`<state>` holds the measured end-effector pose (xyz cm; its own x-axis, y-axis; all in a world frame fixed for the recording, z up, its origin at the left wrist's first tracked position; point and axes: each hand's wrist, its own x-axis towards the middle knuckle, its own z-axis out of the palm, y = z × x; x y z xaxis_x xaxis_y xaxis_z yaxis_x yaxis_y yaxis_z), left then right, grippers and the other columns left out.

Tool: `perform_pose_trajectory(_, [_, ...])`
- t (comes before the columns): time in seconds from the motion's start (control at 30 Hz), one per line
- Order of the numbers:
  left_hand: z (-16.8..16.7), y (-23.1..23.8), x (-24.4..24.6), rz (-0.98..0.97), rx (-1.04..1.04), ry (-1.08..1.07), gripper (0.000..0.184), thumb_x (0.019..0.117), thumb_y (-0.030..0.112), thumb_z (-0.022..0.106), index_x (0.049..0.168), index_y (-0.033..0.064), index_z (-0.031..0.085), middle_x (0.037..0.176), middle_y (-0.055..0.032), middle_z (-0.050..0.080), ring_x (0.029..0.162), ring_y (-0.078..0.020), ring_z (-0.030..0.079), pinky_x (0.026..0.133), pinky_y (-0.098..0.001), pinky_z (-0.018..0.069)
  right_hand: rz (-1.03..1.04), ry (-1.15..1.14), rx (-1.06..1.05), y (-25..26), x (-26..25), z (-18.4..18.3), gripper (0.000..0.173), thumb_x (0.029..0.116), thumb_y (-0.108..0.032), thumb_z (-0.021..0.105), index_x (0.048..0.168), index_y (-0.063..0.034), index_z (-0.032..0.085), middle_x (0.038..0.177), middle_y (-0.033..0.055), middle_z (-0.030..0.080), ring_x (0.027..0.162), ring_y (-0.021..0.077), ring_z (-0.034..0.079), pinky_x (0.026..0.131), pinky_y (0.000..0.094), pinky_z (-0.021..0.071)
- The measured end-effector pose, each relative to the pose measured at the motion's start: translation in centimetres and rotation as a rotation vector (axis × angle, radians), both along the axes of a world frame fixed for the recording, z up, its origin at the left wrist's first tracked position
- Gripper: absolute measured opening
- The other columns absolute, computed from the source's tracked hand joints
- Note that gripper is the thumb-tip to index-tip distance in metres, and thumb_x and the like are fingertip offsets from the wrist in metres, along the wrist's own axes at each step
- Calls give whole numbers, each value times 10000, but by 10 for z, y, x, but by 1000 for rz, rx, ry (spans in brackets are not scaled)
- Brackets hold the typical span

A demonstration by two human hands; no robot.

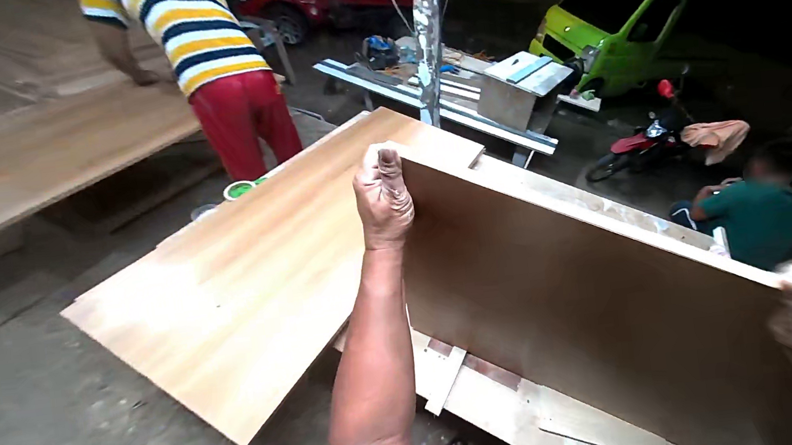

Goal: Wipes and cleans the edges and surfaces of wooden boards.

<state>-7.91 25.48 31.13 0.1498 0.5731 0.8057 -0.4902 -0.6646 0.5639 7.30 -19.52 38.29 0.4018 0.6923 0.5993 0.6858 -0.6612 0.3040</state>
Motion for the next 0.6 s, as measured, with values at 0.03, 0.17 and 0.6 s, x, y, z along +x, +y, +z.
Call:
perform_pose_trajectory(0.03, [0,0,0,1,2,-3,291,1111,284,415,979,128,623,874,111,637,845,31,633,812,-210,550,28,-29,16,36,-8,-1,568,1066,-369,276,887,21,649,713,218,654,621,416,669,482,574,461])
perform_pose_trajectory(0.17, [-2,4,6,2,11,-7,266,1106,275,434,961,131,604,849,110,611,826,36,618,800,-205,534,119,95,3,177,-56,12,550,1057,-507,375,890,-49,630,690,149,630,600,358,656,468,509,464])
perform_pose_trajectory(0.6, [0,19,44,75,-7,54,327,1092,318,478,910,84,615,798,55,590,742,15,586,716,-198,503,376,622,-225,22,74,39,402,1049,-418,444,1296,-180,654,979,54,713,838,189,693,755,493,584])
